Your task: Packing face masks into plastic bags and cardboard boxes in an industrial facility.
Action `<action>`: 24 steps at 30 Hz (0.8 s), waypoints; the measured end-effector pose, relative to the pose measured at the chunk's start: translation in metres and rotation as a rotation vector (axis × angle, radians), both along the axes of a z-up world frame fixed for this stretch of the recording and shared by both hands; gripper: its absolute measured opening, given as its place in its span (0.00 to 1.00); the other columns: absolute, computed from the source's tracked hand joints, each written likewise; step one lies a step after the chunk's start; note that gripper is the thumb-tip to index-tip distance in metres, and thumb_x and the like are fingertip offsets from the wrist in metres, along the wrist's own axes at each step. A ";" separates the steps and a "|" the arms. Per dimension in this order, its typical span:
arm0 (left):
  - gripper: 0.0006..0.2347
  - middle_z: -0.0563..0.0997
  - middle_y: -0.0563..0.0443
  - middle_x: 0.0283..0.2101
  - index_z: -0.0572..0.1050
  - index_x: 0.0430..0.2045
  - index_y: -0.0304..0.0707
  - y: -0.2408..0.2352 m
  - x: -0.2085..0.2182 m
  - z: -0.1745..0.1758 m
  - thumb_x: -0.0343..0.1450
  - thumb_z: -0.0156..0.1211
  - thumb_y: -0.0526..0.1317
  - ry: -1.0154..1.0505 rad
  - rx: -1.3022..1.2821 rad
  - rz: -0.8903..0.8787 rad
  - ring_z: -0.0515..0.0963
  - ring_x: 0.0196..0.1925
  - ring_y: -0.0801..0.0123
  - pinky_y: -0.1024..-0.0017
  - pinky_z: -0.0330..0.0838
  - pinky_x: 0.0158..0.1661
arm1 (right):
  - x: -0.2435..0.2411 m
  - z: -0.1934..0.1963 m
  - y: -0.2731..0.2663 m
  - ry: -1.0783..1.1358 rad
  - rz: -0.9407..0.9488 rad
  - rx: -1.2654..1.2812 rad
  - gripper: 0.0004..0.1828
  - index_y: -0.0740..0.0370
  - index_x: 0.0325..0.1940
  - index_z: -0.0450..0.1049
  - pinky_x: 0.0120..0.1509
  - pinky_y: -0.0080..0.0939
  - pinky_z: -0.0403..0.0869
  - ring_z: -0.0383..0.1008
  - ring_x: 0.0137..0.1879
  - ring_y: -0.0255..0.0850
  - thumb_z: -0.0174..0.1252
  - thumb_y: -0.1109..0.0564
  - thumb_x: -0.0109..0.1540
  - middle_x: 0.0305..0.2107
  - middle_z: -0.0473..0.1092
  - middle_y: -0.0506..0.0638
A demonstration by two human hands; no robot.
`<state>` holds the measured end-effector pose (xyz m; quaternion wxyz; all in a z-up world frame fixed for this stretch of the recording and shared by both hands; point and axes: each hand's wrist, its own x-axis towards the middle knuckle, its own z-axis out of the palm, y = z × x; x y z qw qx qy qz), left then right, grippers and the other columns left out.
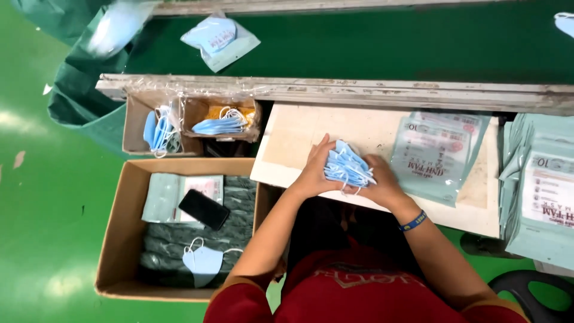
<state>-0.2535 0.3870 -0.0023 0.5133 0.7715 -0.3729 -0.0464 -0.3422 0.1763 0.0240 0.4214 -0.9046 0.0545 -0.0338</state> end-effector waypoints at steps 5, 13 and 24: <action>0.36 0.63 0.38 0.75 0.64 0.65 0.42 -0.004 -0.004 -0.030 0.63 0.74 0.51 -0.130 0.165 -0.038 0.44 0.84 0.49 0.42 0.31 0.75 | -0.002 -0.037 -0.019 -0.091 0.087 0.100 0.33 0.63 0.51 0.75 0.56 0.44 0.75 0.79 0.52 0.49 0.73 0.45 0.47 0.44 0.76 0.57; 0.34 0.53 0.30 0.75 0.60 0.68 0.35 -0.029 0.026 -0.061 0.67 0.65 0.46 -0.224 0.264 -0.069 0.42 0.81 0.46 0.42 0.28 0.72 | 0.014 -0.080 -0.055 -0.193 0.031 -0.026 0.32 0.67 0.52 0.72 0.56 0.48 0.74 0.76 0.51 0.53 0.74 0.54 0.47 0.44 0.74 0.62; 0.23 0.80 0.42 0.59 0.64 0.70 0.40 -0.026 -0.022 -0.025 0.78 0.55 0.45 -0.023 0.655 0.059 0.73 0.60 0.49 0.59 0.63 0.65 | -0.026 -0.047 -0.021 -0.074 0.175 0.242 0.30 0.69 0.56 0.70 0.59 0.45 0.75 0.77 0.54 0.47 0.69 0.51 0.56 0.48 0.76 0.58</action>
